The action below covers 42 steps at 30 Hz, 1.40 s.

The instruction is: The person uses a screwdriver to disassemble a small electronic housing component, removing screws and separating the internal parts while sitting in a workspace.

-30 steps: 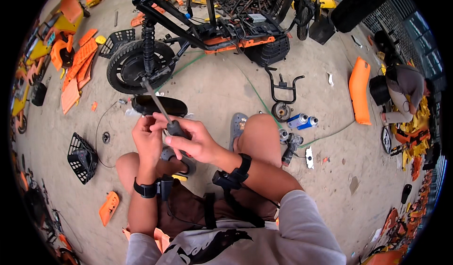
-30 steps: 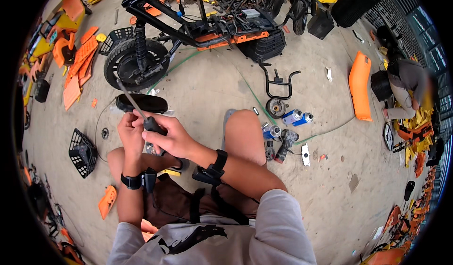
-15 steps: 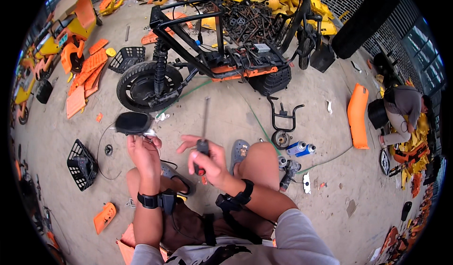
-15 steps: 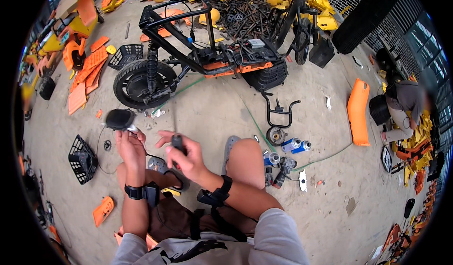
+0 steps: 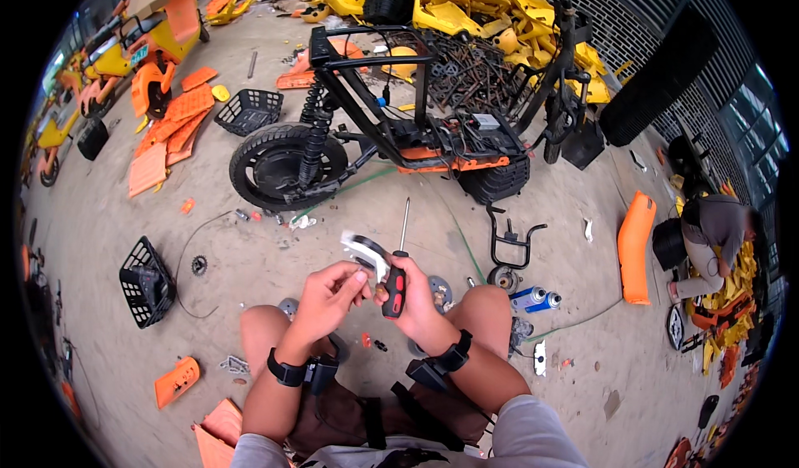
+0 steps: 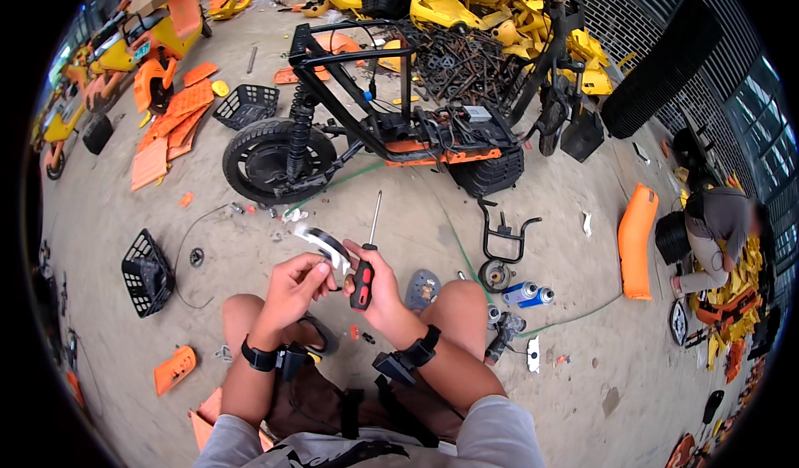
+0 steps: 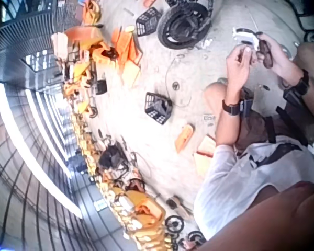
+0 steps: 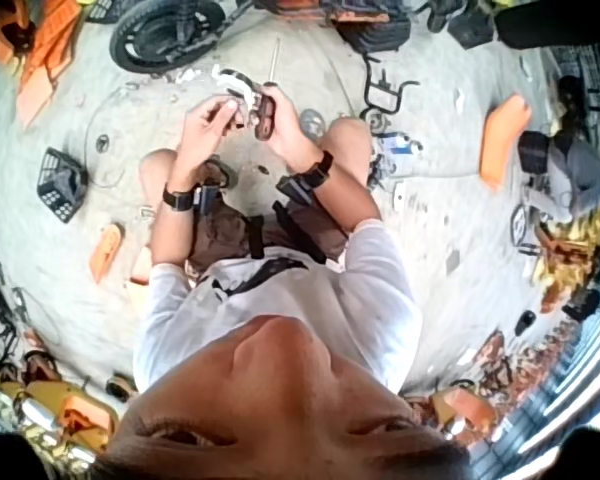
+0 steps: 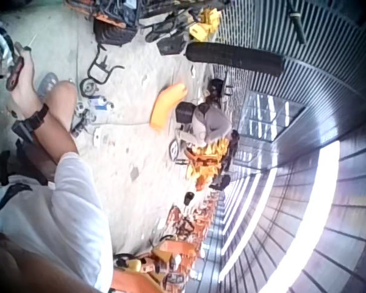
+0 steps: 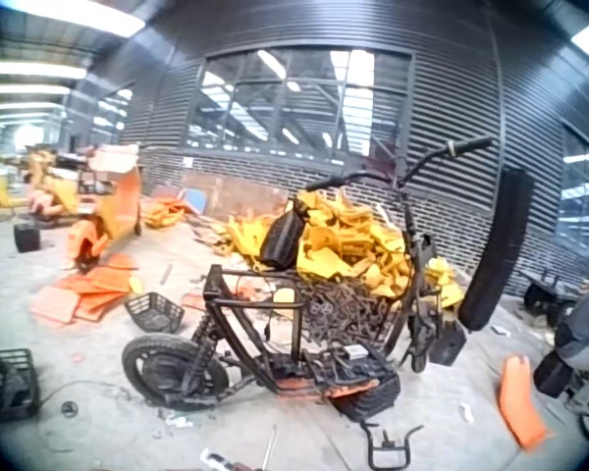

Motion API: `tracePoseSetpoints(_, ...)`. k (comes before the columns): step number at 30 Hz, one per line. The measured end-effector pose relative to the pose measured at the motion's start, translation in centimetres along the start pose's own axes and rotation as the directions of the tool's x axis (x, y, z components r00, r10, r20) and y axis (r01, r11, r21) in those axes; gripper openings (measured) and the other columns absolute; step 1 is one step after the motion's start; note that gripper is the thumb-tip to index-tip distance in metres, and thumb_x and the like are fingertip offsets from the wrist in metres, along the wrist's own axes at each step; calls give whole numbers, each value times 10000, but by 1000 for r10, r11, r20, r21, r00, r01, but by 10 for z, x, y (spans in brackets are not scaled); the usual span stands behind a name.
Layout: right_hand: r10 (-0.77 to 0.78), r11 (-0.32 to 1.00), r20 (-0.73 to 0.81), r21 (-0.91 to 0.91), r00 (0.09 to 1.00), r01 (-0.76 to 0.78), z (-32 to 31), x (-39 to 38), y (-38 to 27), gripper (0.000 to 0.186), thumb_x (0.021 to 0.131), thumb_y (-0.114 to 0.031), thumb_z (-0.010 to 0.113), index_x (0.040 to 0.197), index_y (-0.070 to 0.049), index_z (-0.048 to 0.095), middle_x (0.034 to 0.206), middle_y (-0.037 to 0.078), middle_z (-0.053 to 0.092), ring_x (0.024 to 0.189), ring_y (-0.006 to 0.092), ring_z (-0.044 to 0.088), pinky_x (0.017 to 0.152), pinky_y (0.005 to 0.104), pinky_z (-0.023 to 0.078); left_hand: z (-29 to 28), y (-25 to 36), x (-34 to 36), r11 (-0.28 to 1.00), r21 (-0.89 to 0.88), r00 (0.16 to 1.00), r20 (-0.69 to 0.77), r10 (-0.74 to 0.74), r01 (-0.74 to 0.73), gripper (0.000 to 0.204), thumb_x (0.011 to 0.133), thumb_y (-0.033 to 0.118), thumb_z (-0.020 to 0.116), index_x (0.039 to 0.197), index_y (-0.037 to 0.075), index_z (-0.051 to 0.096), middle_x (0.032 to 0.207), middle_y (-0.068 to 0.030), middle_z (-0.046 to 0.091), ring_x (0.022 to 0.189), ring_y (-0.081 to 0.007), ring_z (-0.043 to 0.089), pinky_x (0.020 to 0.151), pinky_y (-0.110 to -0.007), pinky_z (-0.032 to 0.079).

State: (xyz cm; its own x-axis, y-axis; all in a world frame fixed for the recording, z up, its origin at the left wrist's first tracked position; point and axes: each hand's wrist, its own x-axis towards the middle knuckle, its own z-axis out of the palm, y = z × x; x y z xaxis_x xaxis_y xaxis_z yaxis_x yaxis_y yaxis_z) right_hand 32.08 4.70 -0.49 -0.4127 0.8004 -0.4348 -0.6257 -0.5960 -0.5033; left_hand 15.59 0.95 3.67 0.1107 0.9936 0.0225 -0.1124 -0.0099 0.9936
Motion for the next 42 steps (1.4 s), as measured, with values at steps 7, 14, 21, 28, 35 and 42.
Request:
tracePoseSetpoints(7,64,997,61,32,996,-66,8,8,13,289,882,-292,597,1061,-65,603,759,21,575,530,169,532,498,309,429,-20,-7,-13,981,150,990,-58,129,-119,155,969,126,568,978,-3,654,743,-22,633,655,-77,545,586,-232,442)
tracePoseSetpoints(14,-127,990,-127,-83,984,117,34,-5,18,410,882,-299,553,1199,-48,482,1004,136,589,534,141,473,538,288,398,-37,-16,-8,941,260,903,-312,295,-218,172,982,150,551,971,14,656,716,-27,603,633,-88,521,577,-266,433)
tracePoseSetpoints(21,-415,772,299,-384,859,506,40,-34,17,298,950,-191,472,1169,9,495,1399,281,456,501,149,538,474,284,448,-41,-17,-7,966,153,900,-357,252,-210,212,1008,186,502,974,4,606,740,-41,605,672,-102,537,611,-277,448)
tracePoseSetpoints(28,-511,440,530,-515,677,736,18,-35,23,278,903,-131,504,1098,67,502,1486,289,340,449,130,545,443,237,450,-24,-36,11,967,165,912,-334,239,-193,231,1013,224,496,938,26,588,737,-28,610,667,-105,535,609,-286,443)
tracePoseSetpoints(35,-717,434,310,-502,624,748,28,-38,24,333,937,-156,437,1147,99,484,1470,260,379,418,100,477,433,232,445,-24,-10,4,958,156,850,-441,286,-241,220,1012,218,503,951,31,602,721,-15,597,624,-80,497,571,-261,417)
tracePoseSetpoints(42,-234,943,-58,-255,970,212,30,-12,6,345,939,-273,502,1185,-50,598,758,16,596,480,113,481,439,228,382,-16,-3,-1,971,-25,951,-208,228,-239,255,998,237,528,922,10,616,770,-24,602,700,-86,537,637,-270,468)
